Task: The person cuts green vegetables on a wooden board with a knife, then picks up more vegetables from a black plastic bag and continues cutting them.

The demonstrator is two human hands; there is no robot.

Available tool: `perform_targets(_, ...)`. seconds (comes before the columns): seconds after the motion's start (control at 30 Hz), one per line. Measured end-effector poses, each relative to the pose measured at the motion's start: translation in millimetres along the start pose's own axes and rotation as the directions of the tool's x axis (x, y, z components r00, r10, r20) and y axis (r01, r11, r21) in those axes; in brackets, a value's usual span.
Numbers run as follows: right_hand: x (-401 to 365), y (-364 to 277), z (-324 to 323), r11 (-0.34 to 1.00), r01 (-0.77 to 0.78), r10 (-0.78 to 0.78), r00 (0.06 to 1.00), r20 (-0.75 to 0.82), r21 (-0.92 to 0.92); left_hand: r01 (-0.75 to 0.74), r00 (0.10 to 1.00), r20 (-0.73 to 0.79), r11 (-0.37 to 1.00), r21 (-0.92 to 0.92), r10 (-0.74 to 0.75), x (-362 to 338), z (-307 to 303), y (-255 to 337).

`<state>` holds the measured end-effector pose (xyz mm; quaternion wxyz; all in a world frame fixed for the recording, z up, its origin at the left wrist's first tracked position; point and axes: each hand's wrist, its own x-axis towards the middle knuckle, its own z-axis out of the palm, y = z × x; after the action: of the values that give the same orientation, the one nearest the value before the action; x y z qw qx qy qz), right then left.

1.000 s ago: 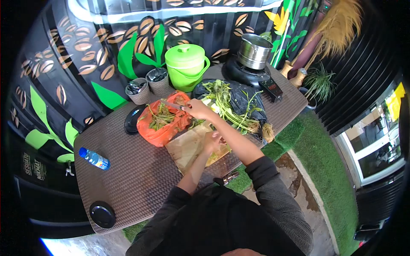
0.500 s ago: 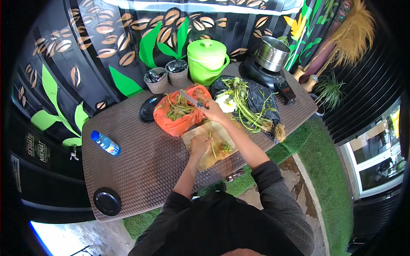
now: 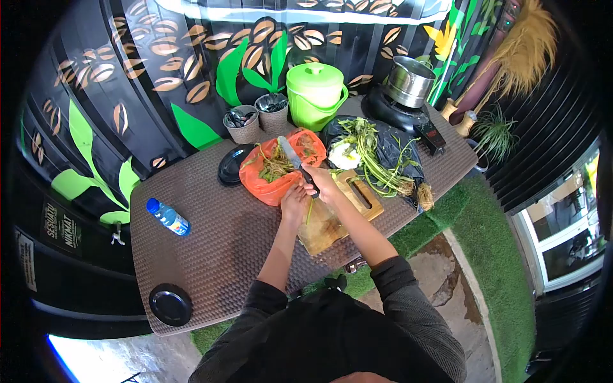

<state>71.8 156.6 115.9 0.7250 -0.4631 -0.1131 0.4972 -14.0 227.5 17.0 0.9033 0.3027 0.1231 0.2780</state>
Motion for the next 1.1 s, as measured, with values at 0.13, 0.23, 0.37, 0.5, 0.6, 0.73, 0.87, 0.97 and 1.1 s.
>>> perform_targets(0.13,9,6,-8,0.997,-0.077,0.077,0.997,-0.007,0.019,0.169,0.985,-0.011,0.972,-0.161,-0.173,4,-2,7)
perform_targets(0.23,6,9,-9,0.998,-0.026,0.026,1.000,-0.002,-0.064,0.165,0.979,-0.082,0.964,-0.207,-0.185,0,4,9)
perform_targets(0.37,3,14,-5,0.896,0.207,-0.242,0.970,-0.040,-0.394,0.180,0.982,-0.016,0.955,-0.237,-0.189,5,0,9)
perform_targets(0.5,9,18,-14,0.309,0.449,-0.522,0.817,0.245,-0.838,0.168,0.979,-0.080,0.966,-0.195,-0.186,4,6,16)
perform_targets(0.6,7,19,-14,0.058,0.436,-0.528,0.777,0.343,-0.898,0.150,0.983,-0.078,0.974,-0.173,-0.165,6,0,17)
perform_targets(0.73,-6,21,-8,-0.377,0.319,-0.534,0.693,0.485,-0.870,0.123,0.991,0.065,0.976,-0.178,-0.113,6,-7,15)
perform_targets(0.87,3,26,-8,-0.527,0.148,-0.416,0.814,0.405,-0.837,0.138,0.989,0.085,0.972,-0.191,-0.124,-5,4,14)
perform_targets(0.97,-1,23,1,-0.591,0.121,-0.425,0.793,0.436,-0.798,0.075,0.994,0.087,0.983,-0.166,-0.061,-5,8,6)
perform_targets(1.1,-1,24,11,-0.574,0.118,-0.459,0.774,0.437,-0.811,0.027,0.999,-0.017,0.993,-0.114,-0.029,-9,15,1)
